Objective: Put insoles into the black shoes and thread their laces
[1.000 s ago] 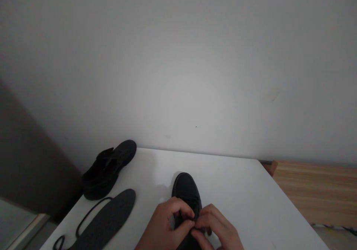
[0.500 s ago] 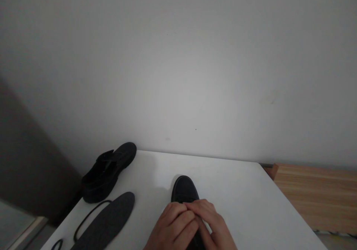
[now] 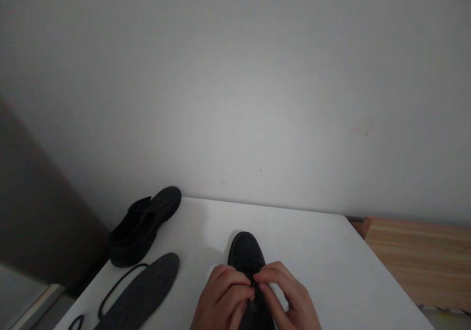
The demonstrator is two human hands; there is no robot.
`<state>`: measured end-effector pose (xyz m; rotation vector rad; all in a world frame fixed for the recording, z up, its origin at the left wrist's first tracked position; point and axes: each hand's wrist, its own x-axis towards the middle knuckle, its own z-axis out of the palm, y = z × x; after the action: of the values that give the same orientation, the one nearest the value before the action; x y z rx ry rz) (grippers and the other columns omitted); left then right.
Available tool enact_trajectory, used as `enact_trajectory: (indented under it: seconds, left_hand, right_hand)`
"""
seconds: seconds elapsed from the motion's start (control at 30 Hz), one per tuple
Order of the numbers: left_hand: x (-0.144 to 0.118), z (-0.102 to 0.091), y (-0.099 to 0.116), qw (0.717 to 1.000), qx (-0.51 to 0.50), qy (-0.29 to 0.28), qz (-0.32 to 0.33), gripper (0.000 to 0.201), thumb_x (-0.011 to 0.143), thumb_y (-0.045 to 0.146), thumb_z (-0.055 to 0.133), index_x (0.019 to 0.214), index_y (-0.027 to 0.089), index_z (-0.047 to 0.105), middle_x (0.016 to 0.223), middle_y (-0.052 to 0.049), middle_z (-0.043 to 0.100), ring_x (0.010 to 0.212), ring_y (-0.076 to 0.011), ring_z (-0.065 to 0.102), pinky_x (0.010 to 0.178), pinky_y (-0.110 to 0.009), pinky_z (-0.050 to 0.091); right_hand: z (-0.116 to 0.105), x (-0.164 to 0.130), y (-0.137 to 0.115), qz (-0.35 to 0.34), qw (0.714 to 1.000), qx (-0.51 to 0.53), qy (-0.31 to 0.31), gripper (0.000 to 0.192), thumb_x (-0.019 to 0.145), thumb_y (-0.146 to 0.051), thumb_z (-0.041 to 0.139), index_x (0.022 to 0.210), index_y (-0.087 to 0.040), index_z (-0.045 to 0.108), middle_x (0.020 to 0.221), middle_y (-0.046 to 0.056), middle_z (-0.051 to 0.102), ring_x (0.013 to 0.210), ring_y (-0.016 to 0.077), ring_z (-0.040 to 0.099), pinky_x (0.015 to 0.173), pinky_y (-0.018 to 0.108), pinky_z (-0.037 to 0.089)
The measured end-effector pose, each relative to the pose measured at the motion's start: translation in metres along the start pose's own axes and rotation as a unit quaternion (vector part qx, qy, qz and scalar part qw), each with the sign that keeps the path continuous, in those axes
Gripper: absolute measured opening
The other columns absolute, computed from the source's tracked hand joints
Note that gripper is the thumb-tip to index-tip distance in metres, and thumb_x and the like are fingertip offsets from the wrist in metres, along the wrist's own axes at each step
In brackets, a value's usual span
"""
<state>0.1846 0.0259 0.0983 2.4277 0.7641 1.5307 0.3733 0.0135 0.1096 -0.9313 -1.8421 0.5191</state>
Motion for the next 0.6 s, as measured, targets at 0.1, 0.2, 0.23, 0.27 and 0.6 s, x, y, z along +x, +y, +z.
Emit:
enact_trajectory:
  seconds: [0.1, 0.2, 0.23, 0.27, 0.6]
  left_hand:
    - [-0.009, 0.0, -0.005, 0.999, -0.025, -0.009, -0.036, 0.016, 0.1, 0.011, 0.048, 0.099, 0.019, 0.062, 0.092, -0.006, 0.071, 0.085, -0.0183, 0.062, 0.076, -0.029, 0.053]
    - [-0.015, 0.0, -0.009, 0.995, -0.061, -0.005, -0.08, 0.015, 0.097, 0.009, 0.052, 0.097, 0.022, 0.06, 0.091, -0.004, 0.072, 0.086, -0.0183, 0.065, 0.08, -0.031, 0.054]
    - [-0.016, 0.0, -0.009, 0.992, -0.077, -0.004, -0.096, 0.015, 0.096, 0.009, 0.054, 0.096, 0.023, 0.059, 0.092, -0.003, 0.073, 0.087, -0.0184, 0.065, 0.081, -0.031, 0.054]
    - [-0.017, 0.001, -0.009, 0.989, -0.095, -0.003, -0.113, 0.015, 0.095, 0.01, 0.056, 0.097, 0.024, 0.059, 0.095, -0.003, 0.075, 0.09, -0.0186, 0.066, 0.082, -0.031, 0.054]
    - [0.0, 0.009, 0.003, 0.936, -0.192, -0.029, -0.293, 0.008, 0.086, 0.013, 0.069, 0.083, 0.021, 0.07, 0.087, 0.0, 0.073, 0.081, -0.0154, 0.071, 0.076, -0.023, 0.053]
  right_hand:
    - [-0.001, -0.006, 0.008, 0.009, 0.998, -0.055, 0.031, 0.022, 0.093, -0.005, 0.055, 0.098, -0.025, 0.062, 0.087, 0.001, 0.069, 0.079, 0.0155, 0.069, 0.071, 0.021, 0.056]
    - [-0.004, -0.015, 0.016, 0.029, 0.991, -0.122, 0.044, 0.016, 0.092, -0.008, 0.055, 0.092, -0.024, 0.061, 0.079, 0.0, 0.065, 0.072, 0.0166, 0.066, 0.065, 0.023, 0.055]
    - [-0.006, -0.018, 0.018, 0.033, 0.989, -0.137, 0.046, 0.015, 0.092, -0.009, 0.055, 0.09, -0.024, 0.06, 0.077, 0.0, 0.064, 0.069, 0.0167, 0.065, 0.063, 0.023, 0.055]
    - [-0.007, -0.02, 0.019, 0.037, 0.988, -0.146, 0.045, 0.015, 0.091, -0.009, 0.055, 0.09, -0.024, 0.06, 0.076, 0.0, 0.063, 0.068, 0.0167, 0.065, 0.061, 0.023, 0.055]
    - [-0.013, -0.019, 0.005, -0.027, 0.997, -0.071, 0.005, 0.029, 0.089, 0.001, 0.056, 0.1, -0.025, 0.06, 0.083, 0.001, 0.066, 0.072, 0.0152, 0.069, 0.065, 0.021, 0.057]
